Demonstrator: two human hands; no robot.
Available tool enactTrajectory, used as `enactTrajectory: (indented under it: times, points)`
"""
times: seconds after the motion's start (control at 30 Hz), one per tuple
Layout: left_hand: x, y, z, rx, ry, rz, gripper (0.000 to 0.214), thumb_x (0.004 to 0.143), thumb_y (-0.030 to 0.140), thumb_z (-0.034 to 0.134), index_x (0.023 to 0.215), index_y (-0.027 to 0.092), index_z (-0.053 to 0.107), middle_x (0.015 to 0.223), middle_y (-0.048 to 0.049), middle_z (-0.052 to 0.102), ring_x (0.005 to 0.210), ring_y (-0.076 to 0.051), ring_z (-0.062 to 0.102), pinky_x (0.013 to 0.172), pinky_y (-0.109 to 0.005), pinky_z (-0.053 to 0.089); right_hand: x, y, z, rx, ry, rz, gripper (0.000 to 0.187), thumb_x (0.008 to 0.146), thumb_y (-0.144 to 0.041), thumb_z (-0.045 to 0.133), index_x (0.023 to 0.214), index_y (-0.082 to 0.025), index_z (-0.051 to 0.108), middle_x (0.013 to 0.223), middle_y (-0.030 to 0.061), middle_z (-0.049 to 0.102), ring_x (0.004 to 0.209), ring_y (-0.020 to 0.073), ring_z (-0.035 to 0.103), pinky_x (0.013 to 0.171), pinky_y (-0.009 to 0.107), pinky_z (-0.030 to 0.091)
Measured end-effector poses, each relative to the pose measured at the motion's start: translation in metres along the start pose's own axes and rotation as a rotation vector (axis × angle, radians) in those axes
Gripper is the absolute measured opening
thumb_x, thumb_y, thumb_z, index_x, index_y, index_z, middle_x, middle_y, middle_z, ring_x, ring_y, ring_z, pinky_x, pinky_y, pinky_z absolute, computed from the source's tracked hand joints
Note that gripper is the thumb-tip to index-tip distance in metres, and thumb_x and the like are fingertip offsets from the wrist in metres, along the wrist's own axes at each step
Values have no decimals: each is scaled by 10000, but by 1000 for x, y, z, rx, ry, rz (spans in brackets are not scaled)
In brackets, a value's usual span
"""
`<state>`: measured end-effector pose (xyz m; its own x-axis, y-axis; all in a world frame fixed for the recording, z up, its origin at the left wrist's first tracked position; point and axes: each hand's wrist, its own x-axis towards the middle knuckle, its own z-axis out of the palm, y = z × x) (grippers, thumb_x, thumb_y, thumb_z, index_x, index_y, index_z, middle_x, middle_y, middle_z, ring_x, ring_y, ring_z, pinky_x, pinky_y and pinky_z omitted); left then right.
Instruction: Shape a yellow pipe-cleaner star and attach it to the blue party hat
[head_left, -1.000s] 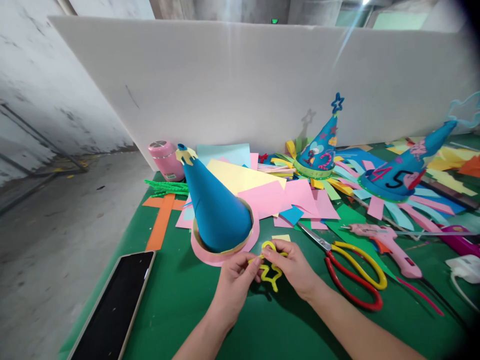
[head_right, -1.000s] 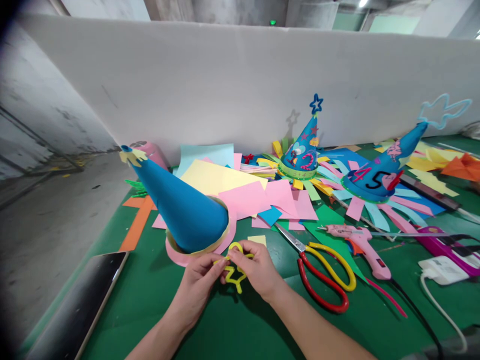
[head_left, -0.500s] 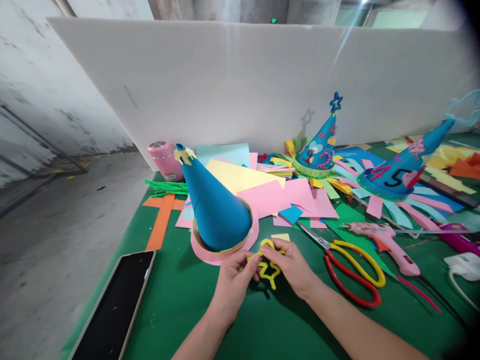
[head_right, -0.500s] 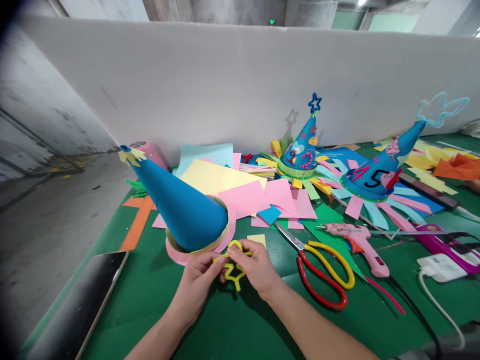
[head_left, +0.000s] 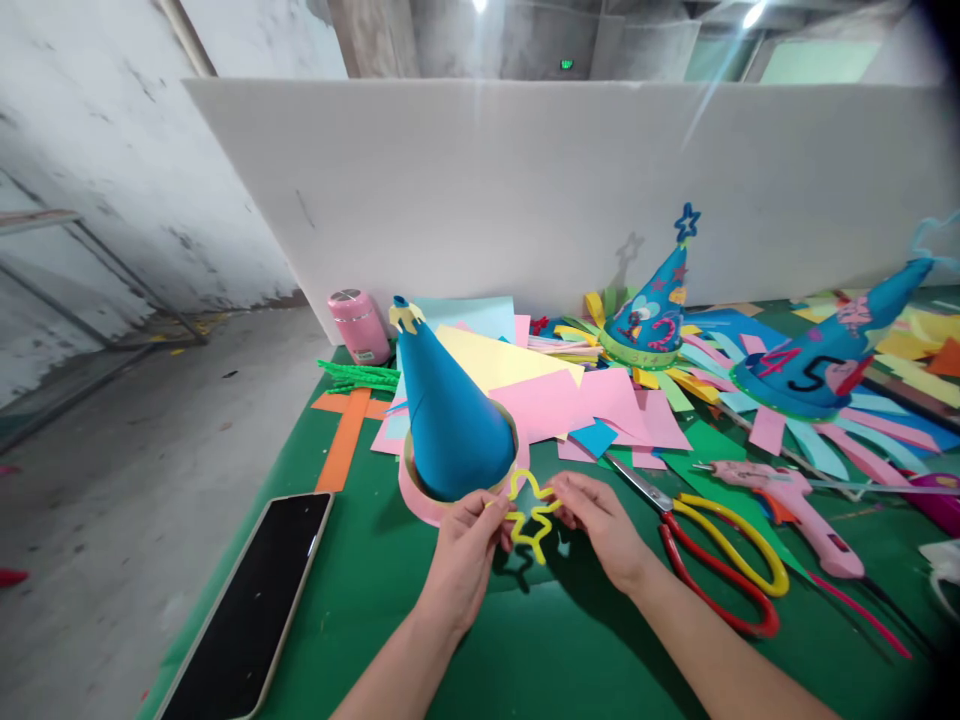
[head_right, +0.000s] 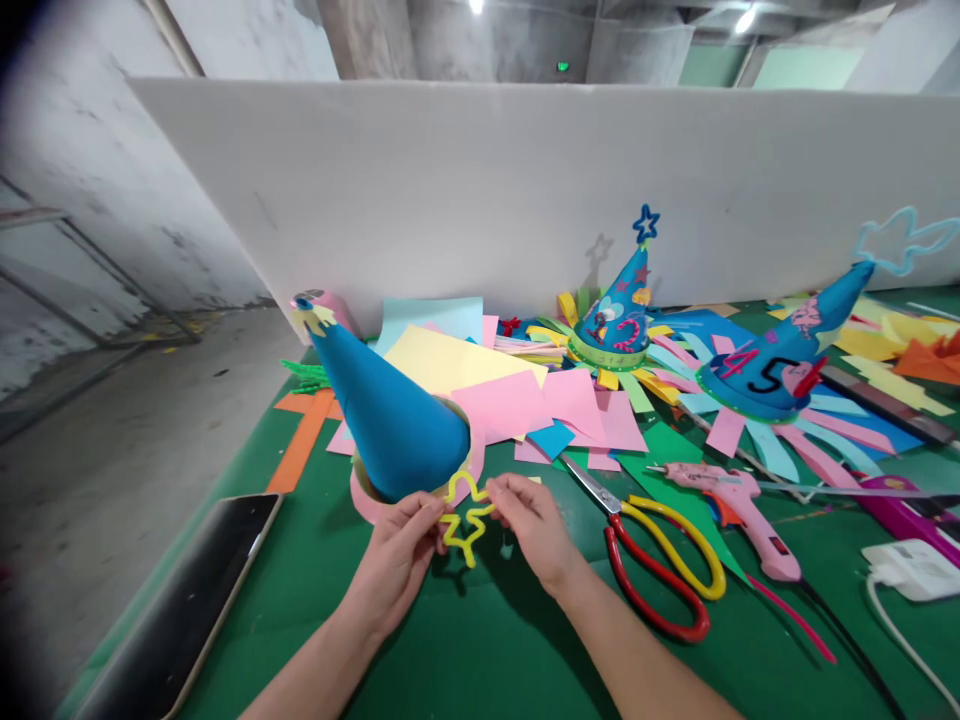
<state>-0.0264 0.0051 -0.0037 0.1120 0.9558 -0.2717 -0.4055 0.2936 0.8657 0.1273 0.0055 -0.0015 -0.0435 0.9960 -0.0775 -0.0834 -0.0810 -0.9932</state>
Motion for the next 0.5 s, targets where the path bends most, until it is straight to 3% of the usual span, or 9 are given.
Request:
enactTrajectory:
  times: [0.23, 0.33, 0.5]
  points:
    - [-8, 0, 9, -71, -99, -96, 216, 646, 287, 694, 771, 115, 662, 669, -35, 593, 636, -119, 529, 581, -223, 422, -4, 0, 7, -45, 25, -62, 252, 766, -303, 546, 562, -160, 507, 522, -48, 382, 509, 92, 339, 486, 219, 281]
    - [-11, -1, 13, -79, -125, -94, 195, 618, 238, 721, 770, 140, 647, 712, -10, 581, 654, -109, 517, 591, -213, 412, -6, 0, 8, -74, -6, -77, 261, 769, -290, 540, 545, -161, 502, 527, -42, 388, 516, 95, 347, 490, 217, 294]
    - [-10, -4, 12, -65, -56, -32, 149, 657, 233, 690, 627, 128, 589, 585, 43, 483, 535, -55, 429, 495, -157, 344, -11, 0, 11, -165, -83, -131, 240, 785, -271, 514, 572, -161, 516, 545, -31, 417, 534, 102, 364, 496, 212, 313]
